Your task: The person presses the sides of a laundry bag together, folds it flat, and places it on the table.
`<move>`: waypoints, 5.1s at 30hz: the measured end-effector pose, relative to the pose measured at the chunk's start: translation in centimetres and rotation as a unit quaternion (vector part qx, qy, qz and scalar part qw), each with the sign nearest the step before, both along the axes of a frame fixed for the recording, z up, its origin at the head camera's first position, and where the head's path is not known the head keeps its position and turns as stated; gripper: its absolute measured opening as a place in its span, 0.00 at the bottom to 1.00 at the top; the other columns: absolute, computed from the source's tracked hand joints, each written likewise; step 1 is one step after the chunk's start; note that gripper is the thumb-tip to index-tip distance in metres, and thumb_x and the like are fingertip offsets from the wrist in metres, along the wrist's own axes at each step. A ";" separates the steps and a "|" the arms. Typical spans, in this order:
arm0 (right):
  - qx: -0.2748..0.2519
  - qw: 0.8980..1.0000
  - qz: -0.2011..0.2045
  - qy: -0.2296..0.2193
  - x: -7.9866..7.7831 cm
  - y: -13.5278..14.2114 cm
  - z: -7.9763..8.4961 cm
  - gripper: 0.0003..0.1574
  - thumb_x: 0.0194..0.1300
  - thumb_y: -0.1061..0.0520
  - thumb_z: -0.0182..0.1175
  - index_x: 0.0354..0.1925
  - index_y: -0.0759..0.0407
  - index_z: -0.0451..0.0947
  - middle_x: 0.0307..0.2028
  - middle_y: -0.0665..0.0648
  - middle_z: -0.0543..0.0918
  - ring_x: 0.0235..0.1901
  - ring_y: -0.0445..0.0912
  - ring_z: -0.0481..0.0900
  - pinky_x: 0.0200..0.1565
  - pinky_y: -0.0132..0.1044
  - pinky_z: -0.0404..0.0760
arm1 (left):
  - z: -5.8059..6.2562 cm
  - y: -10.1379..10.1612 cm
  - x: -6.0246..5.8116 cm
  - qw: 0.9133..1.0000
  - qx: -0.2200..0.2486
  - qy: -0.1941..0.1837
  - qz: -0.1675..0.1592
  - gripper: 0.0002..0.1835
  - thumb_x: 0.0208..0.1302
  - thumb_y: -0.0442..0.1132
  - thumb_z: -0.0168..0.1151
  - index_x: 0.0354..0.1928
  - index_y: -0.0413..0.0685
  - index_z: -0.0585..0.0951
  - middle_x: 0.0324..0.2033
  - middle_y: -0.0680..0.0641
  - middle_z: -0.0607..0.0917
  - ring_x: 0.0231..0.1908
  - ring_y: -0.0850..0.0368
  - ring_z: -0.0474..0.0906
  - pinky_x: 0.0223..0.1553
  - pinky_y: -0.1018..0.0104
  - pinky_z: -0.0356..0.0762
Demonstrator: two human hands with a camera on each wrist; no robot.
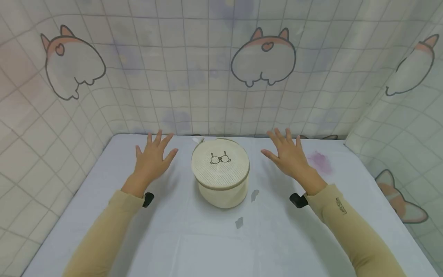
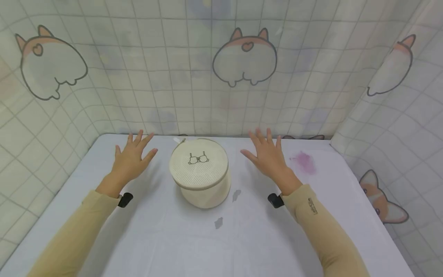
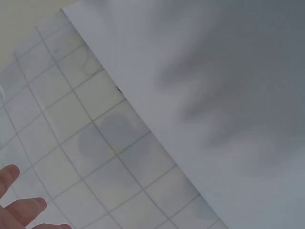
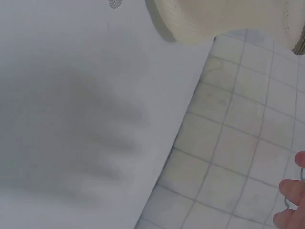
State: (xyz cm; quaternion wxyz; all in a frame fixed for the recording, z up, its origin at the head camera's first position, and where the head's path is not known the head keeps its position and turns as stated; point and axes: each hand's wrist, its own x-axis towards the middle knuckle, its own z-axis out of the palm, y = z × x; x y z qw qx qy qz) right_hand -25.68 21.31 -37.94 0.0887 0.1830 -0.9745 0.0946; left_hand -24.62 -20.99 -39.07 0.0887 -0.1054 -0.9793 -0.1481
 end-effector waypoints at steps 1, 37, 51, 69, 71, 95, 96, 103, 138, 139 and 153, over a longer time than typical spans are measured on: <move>-0.001 1.000 0.004 0.002 0.1 0.0 -0.1 0.50 0.64 0.27 0.40 0.73 0.53 0.46 0.71 0.63 0.47 0.68 0.59 0.28 0.61 0.64 0.30 | -0.1 0.1 0.1 1.000 -0.002 0.000 -0.002 0.37 0.66 0.68 0.32 0.72 0.61 0.51 0.71 0.44 0.45 0.68 0.37 0.33 0.54 0.25 0.31; -0.107 0.991 0.074 -0.013 3.7 -2.5 0.6 0.40 0.67 0.33 0.44 0.70 0.49 0.55 0.67 0.61 0.60 0.66 0.59 0.54 0.60 0.58 0.58 | 0.3 1.3 3.2 0.984 0.165 0.049 -0.051 0.28 0.70 0.56 0.45 0.67 0.53 0.65 0.58 0.42 0.73 0.52 0.44 0.73 0.51 0.46 0.69; -0.227 0.967 0.090 -0.075 3.5 -3.8 0.8 0.35 0.69 0.36 0.45 0.68 0.48 0.59 0.58 0.54 0.73 0.55 0.50 0.72 0.52 0.49 0.72 | 0.5 2.1 2.8 0.957 0.281 -0.038 -0.057 0.28 0.67 0.60 0.46 0.66 0.60 0.65 0.52 0.46 0.79 0.52 0.47 0.74 0.49 0.47 0.71; -0.446 0.837 0.045 -0.313 2.4 -4.9 -0.2 0.36 0.67 0.42 0.53 0.66 0.57 0.59 0.51 0.62 0.74 0.43 0.53 0.78 0.42 0.43 0.80 | 0.4 3.4 2.8 0.836 0.495 -0.232 -0.045 0.27 0.68 0.48 0.52 0.66 0.52 0.62 0.54 0.42 0.76 0.49 0.47 0.77 0.48 0.52 0.75; -0.459 0.820 0.038 -0.341 2.3 -5.0 -0.4 0.37 0.67 0.43 0.53 0.67 0.57 0.58 0.53 0.63 0.72 0.43 0.54 0.78 0.43 0.44 0.80 | 0.4 3.7 2.8 0.816 0.517 -0.257 -0.032 0.28 0.67 0.49 0.54 0.66 0.52 0.62 0.55 0.41 0.74 0.49 0.47 0.77 0.47 0.53 0.75; -0.493 0.767 0.041 -0.409 1.8 -5.4 -1.3 0.35 0.67 0.53 0.55 0.66 0.63 0.57 0.42 0.60 0.79 0.38 0.49 0.80 0.43 0.46 0.79 | -0.5 6.9 2.8 0.770 0.563 -0.301 -0.004 0.31 0.61 0.37 0.61 0.66 0.46 0.63 0.48 0.43 0.76 0.41 0.54 0.76 0.48 0.61 0.75; -0.492 0.767 0.043 -0.409 1.8 -5.4 -1.3 0.35 0.67 0.53 0.55 0.66 0.64 0.57 0.41 0.59 0.79 0.38 0.49 0.80 0.43 0.46 0.79 | -0.4 6.9 2.8 0.769 0.564 -0.300 -0.004 0.31 0.61 0.36 0.61 0.66 0.46 0.63 0.48 0.42 0.76 0.41 0.54 0.77 0.48 0.61 0.75; -0.491 0.768 0.050 -0.409 1.7 -5.2 -1.7 0.35 0.67 0.55 0.55 0.66 0.65 0.56 0.40 0.58 0.80 0.37 0.49 0.80 0.43 0.45 0.79 | -0.6 7.2 2.9 0.775 0.557 -0.297 -0.011 0.31 0.61 0.34 0.60 0.66 0.43 0.63 0.46 0.42 0.77 0.39 0.56 0.78 0.46 0.61 0.77; -0.477 0.773 0.030 -0.416 1.6 -5.5 -3.8 0.37 0.67 0.55 0.55 0.68 0.64 0.53 0.42 0.61 0.79 0.37 0.48 0.80 0.40 0.43 0.80 | -1.9 7.9 3.1 0.783 0.542 -0.304 0.019 0.30 0.62 0.32 0.59 0.66 0.43 0.63 0.43 0.42 0.79 0.36 0.58 0.78 0.43 0.64 0.78; -0.477 0.774 0.029 -0.416 1.6 -5.5 -3.9 0.37 0.67 0.55 0.55 0.68 0.64 0.53 0.42 0.61 0.79 0.37 0.48 0.80 0.40 0.43 0.80 | -1.9 7.9 3.1 0.784 0.541 -0.304 0.020 0.30 0.61 0.32 0.59 0.66 0.43 0.63 0.43 0.42 0.79 0.36 0.58 0.78 0.43 0.64 0.78; -0.478 0.771 0.018 -0.420 1.6 -5.8 -5.0 0.34 0.67 0.57 0.54 0.67 0.64 0.55 0.42 0.62 0.79 0.37 0.49 0.80 0.39 0.44 0.81 | -4.0 7.8 2.6 0.785 0.541 -0.298 0.040 0.29 0.60 0.33 0.61 0.64 0.46 0.66 0.43 0.42 0.80 0.35 0.57 0.79 0.40 0.65 0.79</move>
